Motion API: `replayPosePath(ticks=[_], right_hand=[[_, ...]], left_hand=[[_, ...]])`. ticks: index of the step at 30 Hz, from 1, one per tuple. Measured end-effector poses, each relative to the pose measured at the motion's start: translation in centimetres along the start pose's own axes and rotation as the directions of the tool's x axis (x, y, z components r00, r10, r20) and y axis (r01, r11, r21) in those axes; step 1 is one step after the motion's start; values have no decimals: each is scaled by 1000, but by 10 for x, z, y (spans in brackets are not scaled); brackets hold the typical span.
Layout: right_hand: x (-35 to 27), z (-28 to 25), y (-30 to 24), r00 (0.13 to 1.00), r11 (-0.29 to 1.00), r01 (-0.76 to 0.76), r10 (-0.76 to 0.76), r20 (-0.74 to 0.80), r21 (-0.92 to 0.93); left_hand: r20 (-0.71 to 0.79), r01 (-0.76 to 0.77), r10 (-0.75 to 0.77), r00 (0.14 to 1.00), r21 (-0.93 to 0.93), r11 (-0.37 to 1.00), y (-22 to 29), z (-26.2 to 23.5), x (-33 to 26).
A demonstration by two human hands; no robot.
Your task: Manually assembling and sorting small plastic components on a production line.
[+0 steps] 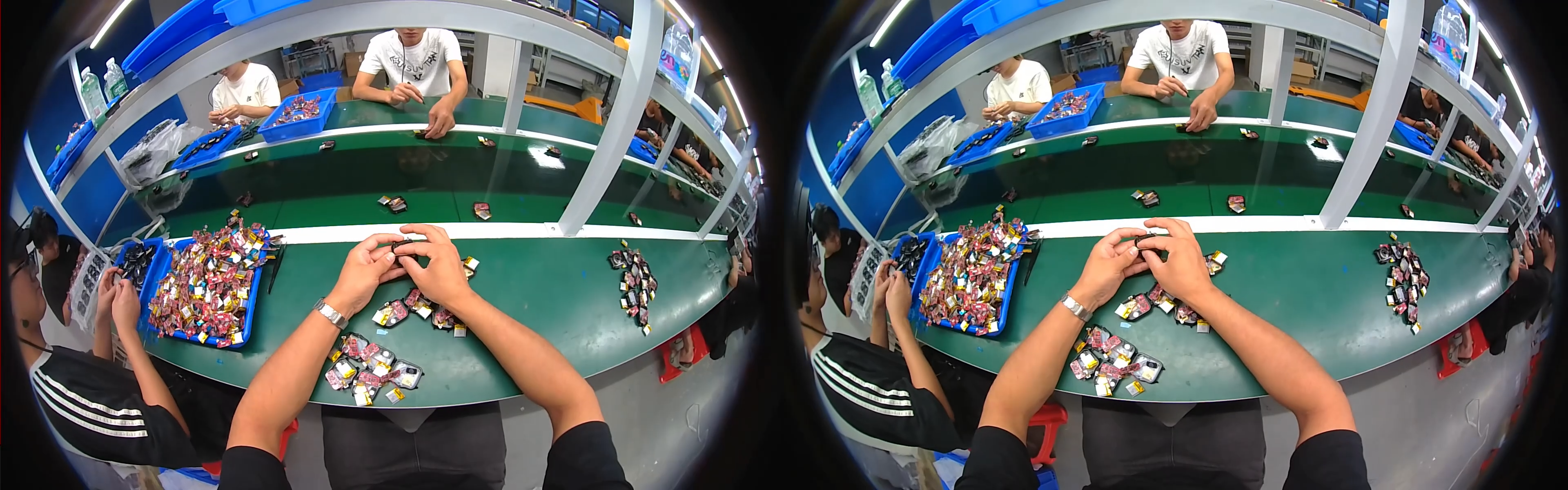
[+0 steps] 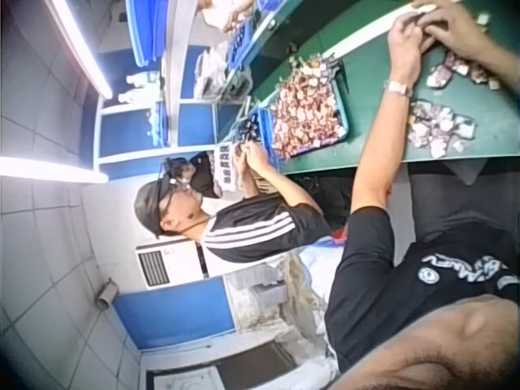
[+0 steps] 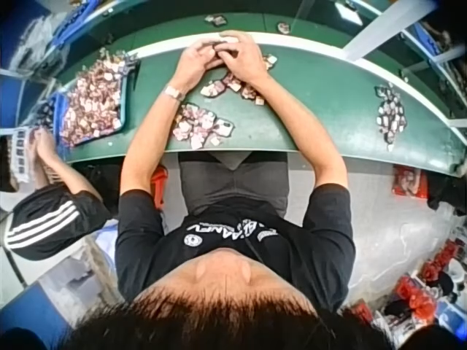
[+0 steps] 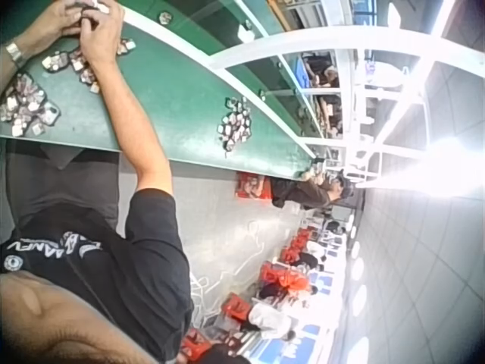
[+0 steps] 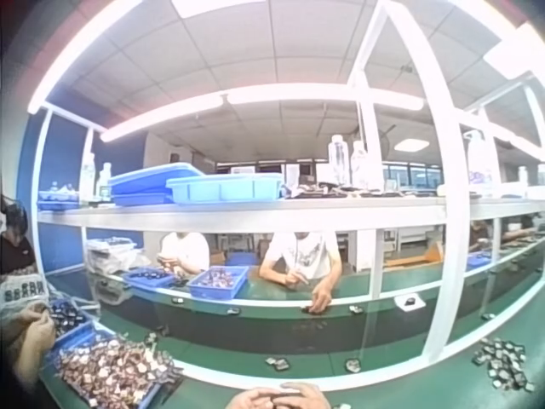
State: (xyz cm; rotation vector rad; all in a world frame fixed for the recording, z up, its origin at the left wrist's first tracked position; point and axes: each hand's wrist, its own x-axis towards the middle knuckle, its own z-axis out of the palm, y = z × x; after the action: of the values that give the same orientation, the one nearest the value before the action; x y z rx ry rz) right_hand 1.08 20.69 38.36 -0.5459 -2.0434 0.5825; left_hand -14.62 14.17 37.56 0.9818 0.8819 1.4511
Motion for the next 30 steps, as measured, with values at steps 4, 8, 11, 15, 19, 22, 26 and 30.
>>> replayPosePath(ticks=[4, 8, 11, 15, 19, 22, 26, 30], right_hand=[[-1, -2, 0, 999, 999, 10, -12, 39, 36], [-2, 0, 2, 997, 998, 59, -60, 43, 28], [-2, 0, -2, 998, 998, 58, -58, 21, -31], [2, -2, -1, 985, 983, 129, -142, -93, -132], [4, -4, -5, 965, 952, 231, -250, -74, -202], [3, -2, -5, 963, 947, 245, -262, -58, -208], [3, 1, 0, 962, 943, 241, -264, -73, -229], [3, 2, 1, 970, 944, 207, -232, -68, -256]], left_hand=[[-18, 0, 1, 1000, 55, 998, 1, 3, 1], [-31, -11, 14, 999, 87, 996, -1, 0, 2], [-36, -18, 20, 999, 73, 997, -1, 1, 2], [-48, 1, 1, 999, 31, 1000, -1, 2, 1], [-50, 12, -10, 999, 29, 1000, -1, 0, 1], [-54, 12, -11, 998, 13, 1000, -2, -1, 0], [-59, 21, -20, 998, 13, 1000, -1, 1, 1], [-65, 31, -28, 997, 42, 999, -2, 3, 3]])
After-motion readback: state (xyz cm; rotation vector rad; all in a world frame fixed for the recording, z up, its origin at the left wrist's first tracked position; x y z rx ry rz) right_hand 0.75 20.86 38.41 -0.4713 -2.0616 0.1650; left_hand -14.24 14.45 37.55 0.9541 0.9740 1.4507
